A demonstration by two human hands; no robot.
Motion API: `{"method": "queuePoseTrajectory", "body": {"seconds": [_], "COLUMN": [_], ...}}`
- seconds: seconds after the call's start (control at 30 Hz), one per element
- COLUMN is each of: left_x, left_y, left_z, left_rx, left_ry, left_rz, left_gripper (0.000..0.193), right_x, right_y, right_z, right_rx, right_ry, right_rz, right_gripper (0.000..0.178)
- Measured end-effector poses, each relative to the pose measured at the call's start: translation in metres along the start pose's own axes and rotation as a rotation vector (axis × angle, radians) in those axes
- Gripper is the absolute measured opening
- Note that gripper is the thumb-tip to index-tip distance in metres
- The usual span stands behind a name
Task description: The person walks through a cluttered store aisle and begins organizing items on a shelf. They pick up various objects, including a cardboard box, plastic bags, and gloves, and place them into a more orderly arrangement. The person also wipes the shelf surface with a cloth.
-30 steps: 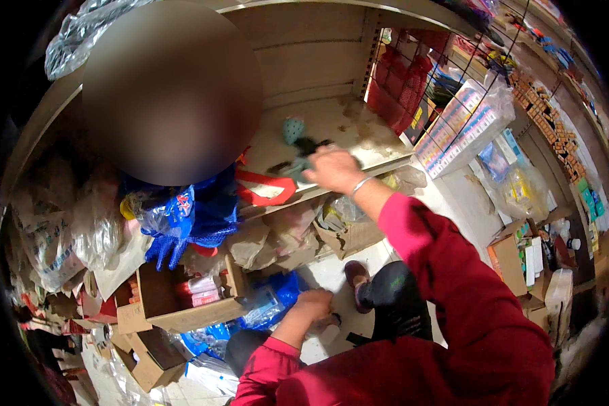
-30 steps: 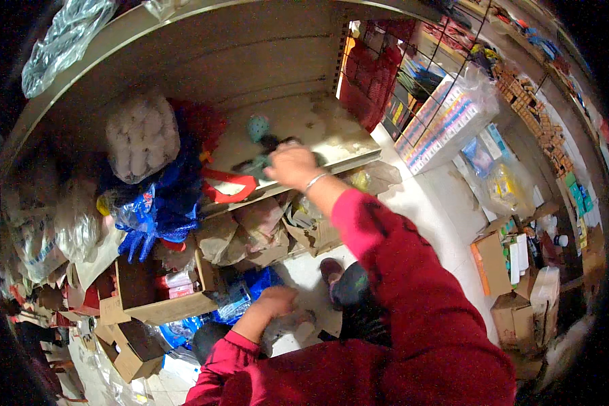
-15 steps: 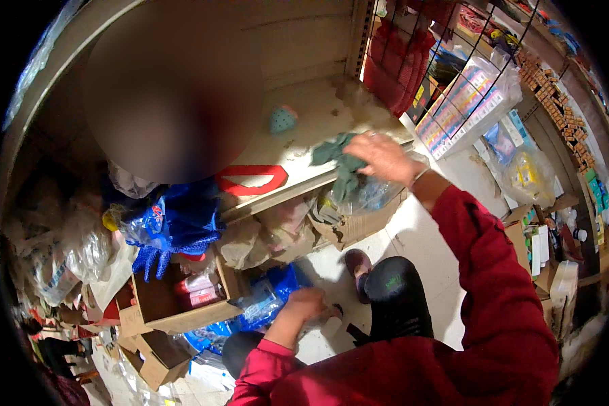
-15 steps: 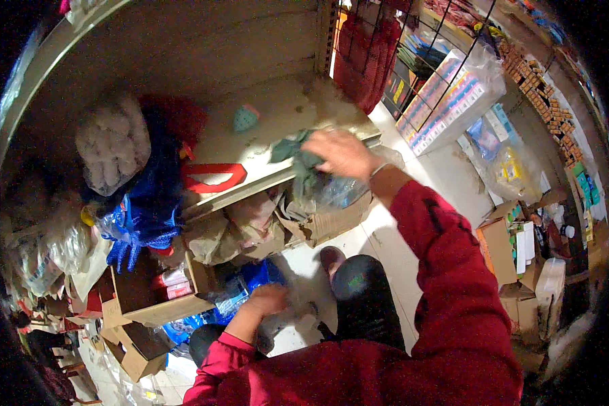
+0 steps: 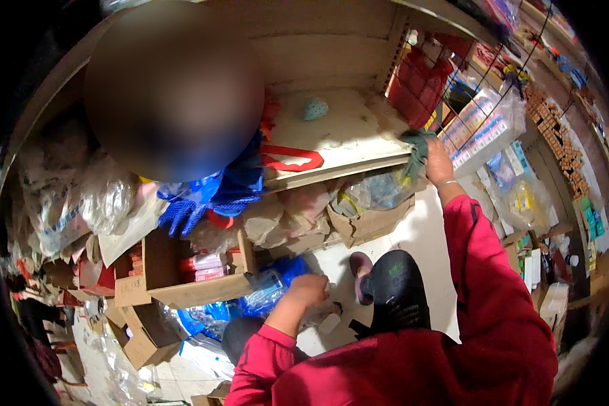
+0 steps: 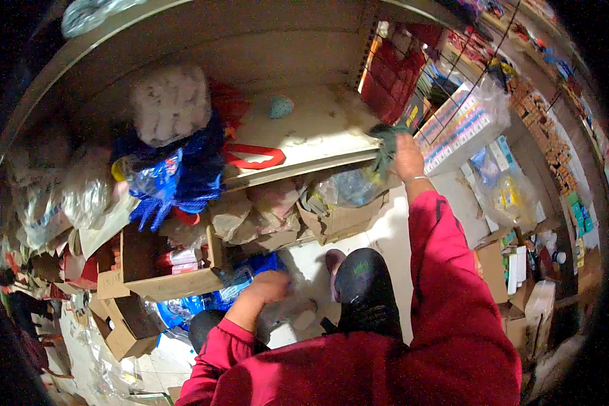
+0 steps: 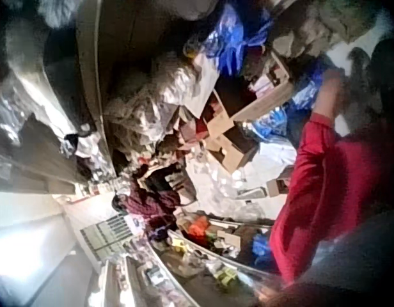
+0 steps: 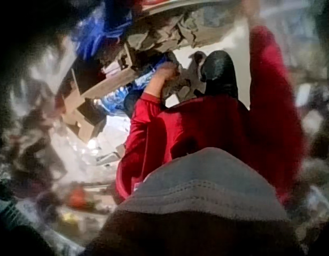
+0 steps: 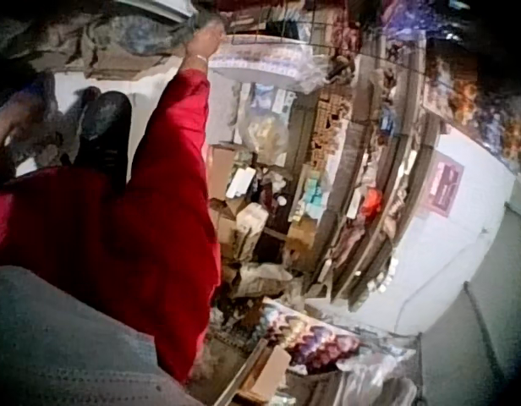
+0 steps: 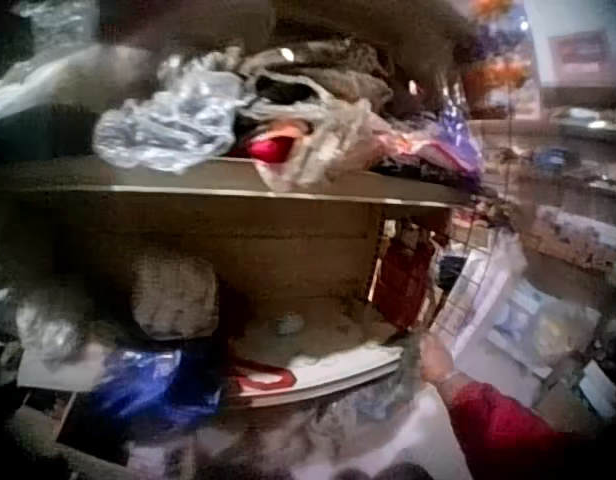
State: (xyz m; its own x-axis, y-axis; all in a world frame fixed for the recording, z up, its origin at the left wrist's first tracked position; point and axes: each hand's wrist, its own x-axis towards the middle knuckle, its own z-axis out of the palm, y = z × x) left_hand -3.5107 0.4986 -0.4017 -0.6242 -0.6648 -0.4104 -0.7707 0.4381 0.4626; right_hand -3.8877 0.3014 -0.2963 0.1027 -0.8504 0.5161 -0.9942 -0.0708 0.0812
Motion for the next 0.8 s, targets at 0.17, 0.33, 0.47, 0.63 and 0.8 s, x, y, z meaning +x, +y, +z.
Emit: {"method": "queuePoseTrajectory", "body": {"seconds": [0.17,0.33,0.47,0.63,0.8], "left_x": [-0.031,-0.032,-0.033,-0.028,-0.016], "left_y": [0.0,0.005,0.004,0.008,0.01], "left_z": [-0.012,-0.008,-0.008,-0.008,0.001], "left_rx": [-0.034,-0.015,-0.026,0.004,0.011], "left_ry": [0.041,-0.025,-0.003,0.013,-0.029], "left_rz": [-0.076,-0.028,-0.039,-0.032,0.011], "left_gripper": [0.029,0.037,0.031,0.029,0.03], "right_x": [-0.028,-0.057,-0.048,-0.048,-0.054], "right_y": [-0.006,-0.038,-0.12,-0.16,-0.207], "right_z": [-0.022,-0.014,-0.022,-0.012,-0.025], "right_rx": [0.117,0.305,0.369,0.276,0.38], "right_ry": [-0.235,0.178,-0.065,0.009,-0.08], "right_rz": [0.546,0.308,0.101,-0.074,-0.283], "right_gripper": [0.033,0.05,0.053,0.055,0.057]}}
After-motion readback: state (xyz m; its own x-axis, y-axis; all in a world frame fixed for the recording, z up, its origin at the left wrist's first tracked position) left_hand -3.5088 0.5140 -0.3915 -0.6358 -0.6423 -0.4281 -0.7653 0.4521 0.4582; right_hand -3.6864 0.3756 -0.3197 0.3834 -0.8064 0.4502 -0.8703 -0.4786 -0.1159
